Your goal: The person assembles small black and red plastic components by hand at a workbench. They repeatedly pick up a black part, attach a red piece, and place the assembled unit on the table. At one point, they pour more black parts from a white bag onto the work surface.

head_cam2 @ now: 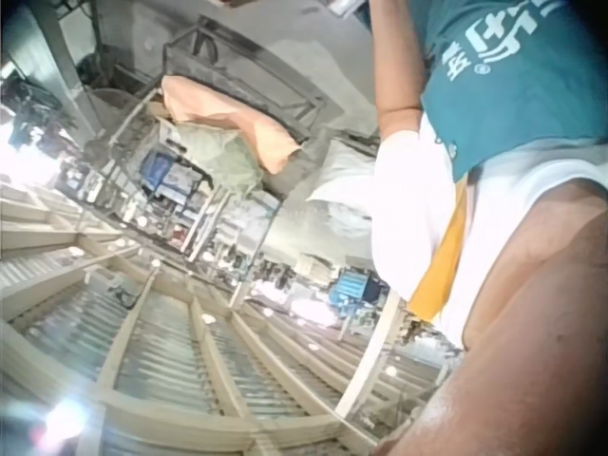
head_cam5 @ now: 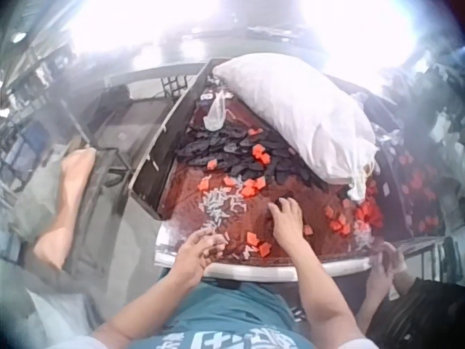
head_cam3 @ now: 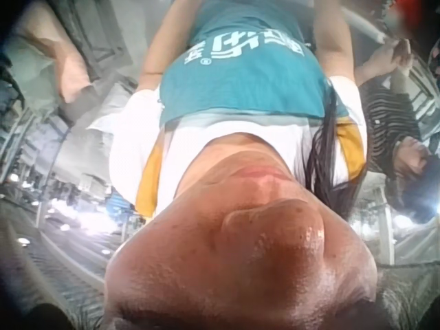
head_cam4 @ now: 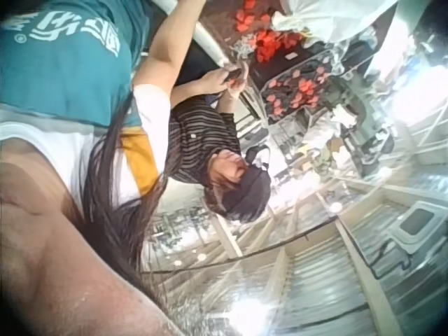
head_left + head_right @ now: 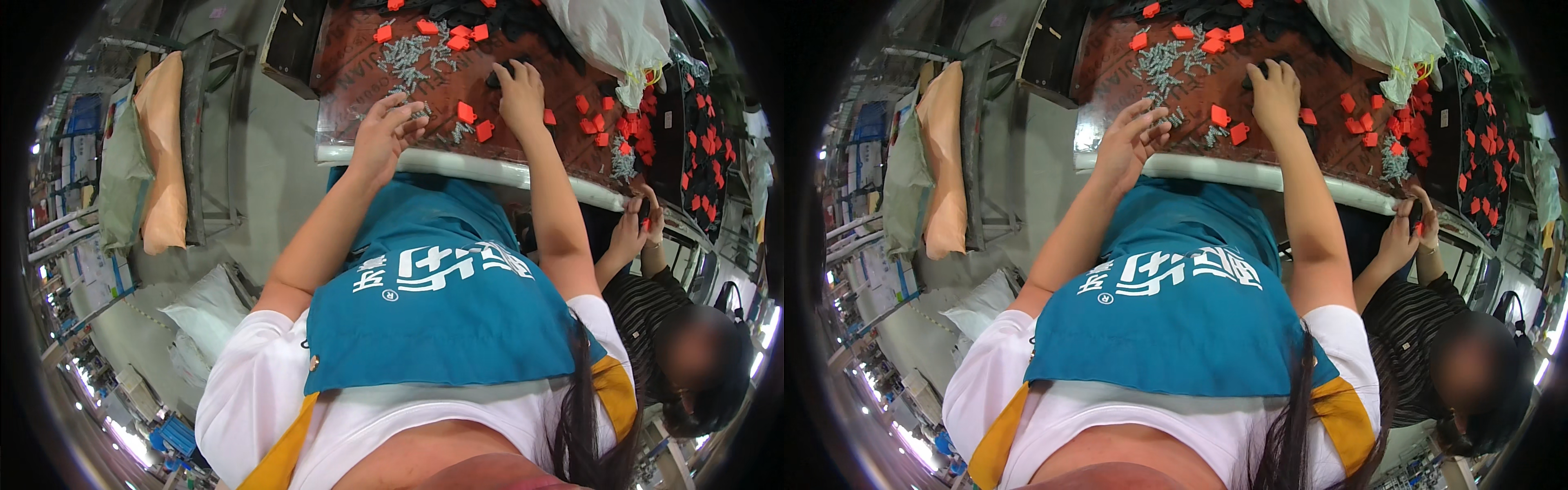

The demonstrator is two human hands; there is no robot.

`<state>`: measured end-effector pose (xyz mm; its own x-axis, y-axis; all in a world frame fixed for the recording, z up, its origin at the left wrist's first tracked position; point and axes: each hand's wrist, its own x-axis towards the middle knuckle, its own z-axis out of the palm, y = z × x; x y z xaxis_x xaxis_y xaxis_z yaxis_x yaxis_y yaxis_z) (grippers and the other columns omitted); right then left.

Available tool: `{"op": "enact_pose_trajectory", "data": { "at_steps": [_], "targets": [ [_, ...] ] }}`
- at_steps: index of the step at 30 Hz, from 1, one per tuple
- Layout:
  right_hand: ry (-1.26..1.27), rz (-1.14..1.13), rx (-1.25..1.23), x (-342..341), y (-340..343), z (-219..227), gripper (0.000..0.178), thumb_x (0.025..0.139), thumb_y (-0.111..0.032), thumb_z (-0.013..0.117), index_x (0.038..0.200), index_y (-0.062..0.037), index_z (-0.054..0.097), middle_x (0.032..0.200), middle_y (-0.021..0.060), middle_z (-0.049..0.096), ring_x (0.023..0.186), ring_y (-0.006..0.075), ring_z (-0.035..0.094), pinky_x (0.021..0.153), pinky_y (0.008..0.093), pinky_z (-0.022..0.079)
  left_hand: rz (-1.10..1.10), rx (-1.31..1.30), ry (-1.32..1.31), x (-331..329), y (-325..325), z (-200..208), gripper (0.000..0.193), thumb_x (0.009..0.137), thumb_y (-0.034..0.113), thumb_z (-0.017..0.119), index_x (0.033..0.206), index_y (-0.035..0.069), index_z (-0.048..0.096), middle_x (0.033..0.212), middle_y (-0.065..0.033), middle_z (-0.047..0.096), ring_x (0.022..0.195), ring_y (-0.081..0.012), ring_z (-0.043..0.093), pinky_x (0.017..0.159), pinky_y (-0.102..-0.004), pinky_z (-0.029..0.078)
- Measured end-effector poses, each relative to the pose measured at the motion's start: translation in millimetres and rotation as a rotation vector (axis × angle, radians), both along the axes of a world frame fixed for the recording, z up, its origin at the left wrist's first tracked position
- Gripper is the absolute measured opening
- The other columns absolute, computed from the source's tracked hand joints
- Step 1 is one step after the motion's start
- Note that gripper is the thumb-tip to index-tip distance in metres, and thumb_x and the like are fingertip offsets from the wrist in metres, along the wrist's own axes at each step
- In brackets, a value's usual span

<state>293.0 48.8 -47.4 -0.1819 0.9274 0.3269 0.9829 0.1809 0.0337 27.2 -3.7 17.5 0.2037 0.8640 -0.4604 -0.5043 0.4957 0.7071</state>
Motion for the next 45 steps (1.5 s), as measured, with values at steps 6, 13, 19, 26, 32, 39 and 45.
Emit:
{"op": "enact_pose_trajectory", "data": {
  "at_steps": [6,13,19,26,32,39,45],
  "targets": [
    [0.007,0.127,-0.093,9,38,-5,0.034,0.079,-0.007,0.056,0.112,-0.0126,0.058,0.110,0.0020,0.059,0.099,0.0263,0.056,0.086,0.0394,0.046,-0.017,-0.003,0.002,-4,-1,-4,0.029,0.092,0.009,0.053,0.120,0.003,0.048,0.112,-0.0136,0.060,0.094,-0.0204,0.061,0.082,-0.0322,0.052],
    [0.861,0.285,-0.197,-33,-16,79,0.042,0.074,-0.002,0.065,0.114,-0.0095,0.058,0.109,0.0040,0.063,0.099,0.0209,0.059,0.086,0.0353,0.047,-0.181,0.298,0.238,13,-6,-8,0.038,0.093,0.016,0.055,0.126,0.000,0.045,0.118,-0.0091,0.056,0.105,-0.0162,0.055,0.091,-0.0290,0.044],
    [1.701,0.411,-0.847,-62,-54,80,0.037,0.085,-0.008,0.064,0.120,-0.0017,0.054,0.108,0.0059,0.061,0.102,0.0122,0.056,0.086,0.0277,0.046,-0.452,0.310,0.178,4,-1,-16,0.035,0.095,0.022,0.054,0.124,0.002,0.050,0.105,-0.0020,0.057,0.095,-0.0090,0.053,0.086,-0.0244,0.043],
    [0.282,0.297,-0.325,-79,-56,31,0.018,0.073,-0.016,0.071,0.087,-0.0068,0.065,0.092,0.0089,0.060,0.093,0.0287,0.052,0.079,0.0414,0.042,-0.183,0.005,0.180,-24,-6,-18,0.022,0.092,0.010,0.055,0.114,0.004,0.054,0.098,-0.0046,0.061,0.089,-0.0137,0.060,0.079,-0.0275,0.051],
    [0.302,0.264,-0.214,-96,-61,11,0.011,0.078,-0.014,0.066,0.083,-0.0044,0.061,0.081,0.0093,0.060,0.085,0.0277,0.055,0.074,0.0420,0.042,-0.145,0.030,0.090,-24,-7,-19,0.023,0.090,0.007,0.055,0.113,0.004,0.053,0.099,-0.0051,0.059,0.094,-0.0161,0.061,0.083,-0.0321,0.051],
    [1.420,0.153,-0.657,-100,-63,56,0.012,0.086,-0.006,0.064,0.094,0.0004,0.059,0.082,0.0052,0.064,0.072,0.0100,0.060,0.064,0.0249,0.050,-0.124,0.052,0.111,-20,-5,-14,0.026,0.089,0.008,0.061,0.114,0.003,0.053,0.100,-0.0046,0.060,0.091,-0.0139,0.062,0.080,-0.0291,0.054],
    [1.587,0.083,-0.654,-101,-68,65,0.013,0.087,-0.004,0.063,0.100,0.0008,0.061,0.085,0.0035,0.064,0.072,0.0080,0.060,0.064,0.0228,0.052,-0.103,0.061,0.089,-13,-8,-4,0.022,0.089,0.008,0.062,0.108,0.003,0.053,0.097,-0.0042,0.059,0.090,-0.0152,0.063,0.077,-0.0295,0.056]
  ]
}}
